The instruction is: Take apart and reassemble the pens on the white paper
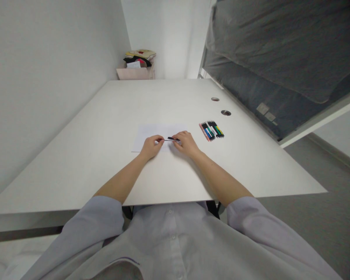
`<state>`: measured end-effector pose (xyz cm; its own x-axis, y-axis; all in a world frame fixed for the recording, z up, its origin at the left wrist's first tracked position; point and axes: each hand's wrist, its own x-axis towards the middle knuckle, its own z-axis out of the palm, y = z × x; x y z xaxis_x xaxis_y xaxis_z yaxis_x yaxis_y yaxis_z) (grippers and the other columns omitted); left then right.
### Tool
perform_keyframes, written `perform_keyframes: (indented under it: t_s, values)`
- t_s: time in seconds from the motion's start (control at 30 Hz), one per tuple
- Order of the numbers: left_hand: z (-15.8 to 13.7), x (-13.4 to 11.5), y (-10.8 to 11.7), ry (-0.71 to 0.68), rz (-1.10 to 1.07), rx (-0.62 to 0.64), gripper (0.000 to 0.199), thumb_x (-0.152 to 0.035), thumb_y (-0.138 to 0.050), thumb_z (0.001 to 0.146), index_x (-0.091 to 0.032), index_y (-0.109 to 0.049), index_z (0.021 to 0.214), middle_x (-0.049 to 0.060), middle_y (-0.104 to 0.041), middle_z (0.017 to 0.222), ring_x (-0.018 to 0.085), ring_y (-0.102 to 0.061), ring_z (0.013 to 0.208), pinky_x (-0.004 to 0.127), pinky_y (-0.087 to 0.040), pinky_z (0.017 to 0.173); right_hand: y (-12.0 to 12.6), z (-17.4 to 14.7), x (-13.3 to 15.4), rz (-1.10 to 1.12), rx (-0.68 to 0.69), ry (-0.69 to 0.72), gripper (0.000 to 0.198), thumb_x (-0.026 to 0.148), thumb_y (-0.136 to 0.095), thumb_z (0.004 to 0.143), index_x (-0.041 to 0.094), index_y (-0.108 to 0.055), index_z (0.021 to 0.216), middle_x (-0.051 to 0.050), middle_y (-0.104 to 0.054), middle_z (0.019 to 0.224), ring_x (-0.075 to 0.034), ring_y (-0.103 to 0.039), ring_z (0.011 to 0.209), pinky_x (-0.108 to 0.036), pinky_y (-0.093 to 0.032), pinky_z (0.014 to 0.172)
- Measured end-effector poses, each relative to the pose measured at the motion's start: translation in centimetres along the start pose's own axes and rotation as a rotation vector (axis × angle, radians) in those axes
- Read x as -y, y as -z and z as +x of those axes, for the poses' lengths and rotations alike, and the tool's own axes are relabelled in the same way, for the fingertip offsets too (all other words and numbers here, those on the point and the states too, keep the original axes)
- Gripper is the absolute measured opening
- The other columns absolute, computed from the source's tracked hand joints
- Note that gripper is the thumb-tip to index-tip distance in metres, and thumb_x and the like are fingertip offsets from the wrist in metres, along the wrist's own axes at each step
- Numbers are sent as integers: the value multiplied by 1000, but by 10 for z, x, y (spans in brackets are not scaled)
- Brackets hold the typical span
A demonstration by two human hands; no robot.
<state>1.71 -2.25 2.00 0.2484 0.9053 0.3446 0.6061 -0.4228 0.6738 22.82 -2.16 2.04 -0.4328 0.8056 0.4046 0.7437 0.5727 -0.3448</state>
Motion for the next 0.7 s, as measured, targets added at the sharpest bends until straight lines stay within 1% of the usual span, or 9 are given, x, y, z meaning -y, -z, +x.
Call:
perform_keyframes:
  t_s: [0.13, 0.2, 0.27, 0.33, 0.4, 0.47, 0.57, 0.63, 0.7]
  values:
    - [0, 0, -1, 28, 56, 2, 21, -26, -54, 84, -18, -72, 91, 5, -75, 90, 20, -67, 85, 32, -52, 87, -1, 1, 4, -61, 65, -14, 29, 22, -48, 94, 16, -74, 104, -12, -70, 97, -26, -54, 101, -39, -36, 88]
    - [1, 2, 1, 84, 139, -10, 21, -24, -54, 84, -17, -73, 91, 6, -75, 90, 21, -68, 85, 33, -51, 86, 2, 1, 3, -106, 79, -62, 28, 21, -48, 94, 16, -75, 102, -13, -70, 100, -28, -53, 102, -39, -36, 87]
    - [2, 4, 2, 126, 237, 11, 20, -21, -55, 82, -17, -73, 90, 8, -75, 89, 23, -68, 85, 35, -51, 85, 4, 0, 2, -159, 101, -126, 27, 21, -51, 92, 15, -76, 99, -15, -68, 102, -30, -51, 103, -40, -37, 86]
    - [2, 4, 2, 121, 314, 51, 19, -20, -56, 81, -18, -73, 88, 8, -75, 88, 24, -68, 85, 36, -50, 86, 6, -1, 2, -198, 138, -176, 26, 20, -52, 91, 15, -77, 96, -16, -66, 104, -31, -50, 103, -41, -37, 85]
    - [2, 2, 1, 70, 345, 77, 19, -20, -56, 81, -18, -73, 88, 8, -75, 88, 24, -68, 85, 36, -50, 87, 6, -2, 4, -205, 153, -187, 26, 21, -53, 90, 15, -77, 97, -16, -65, 105, -31, -50, 103, -41, -38, 85]
    - [2, -2, -1, 4, 335, 84, 19, -21, -55, 82, -18, -73, 88, 8, -75, 88, 23, -68, 85, 36, -49, 88, 6, -1, 7, -181, 133, -146, 28, 24, -53, 91, 15, -76, 103, -16, -63, 106, -30, -50, 103, -41, -38, 87]
    - [1, -7, -5, -71, 283, 90, 20, -23, -54, 84, -18, -72, 90, 7, -75, 88, 22, -67, 85, 37, -49, 90, 3, 0, 13, -123, 98, -31, 31, 31, -55, 92, 15, -73, 112, -15, -62, 108, -29, -49, 103, -40, -38, 89]
    - [0, -9, -8, -99, 245, 98, 21, -24, -54, 85, -18, -72, 91, 7, -75, 88, 21, -67, 84, 38, -49, 91, 2, 1, 16, -99, 101, 19, 30, 31, -54, 93, 16, -73, 110, -14, -63, 107, -28, -50, 103, -39, -38, 90]
    - [0, -9, -10, -108, 210, 109, 20, -24, -53, 85, -18, -72, 92, 6, -75, 89, 21, -67, 84, 37, -50, 90, 1, 2, 17, -94, 118, 33, 28, 29, -52, 94, 17, -74, 105, -13, -64, 104, -27, -50, 101, -38, -38, 89]
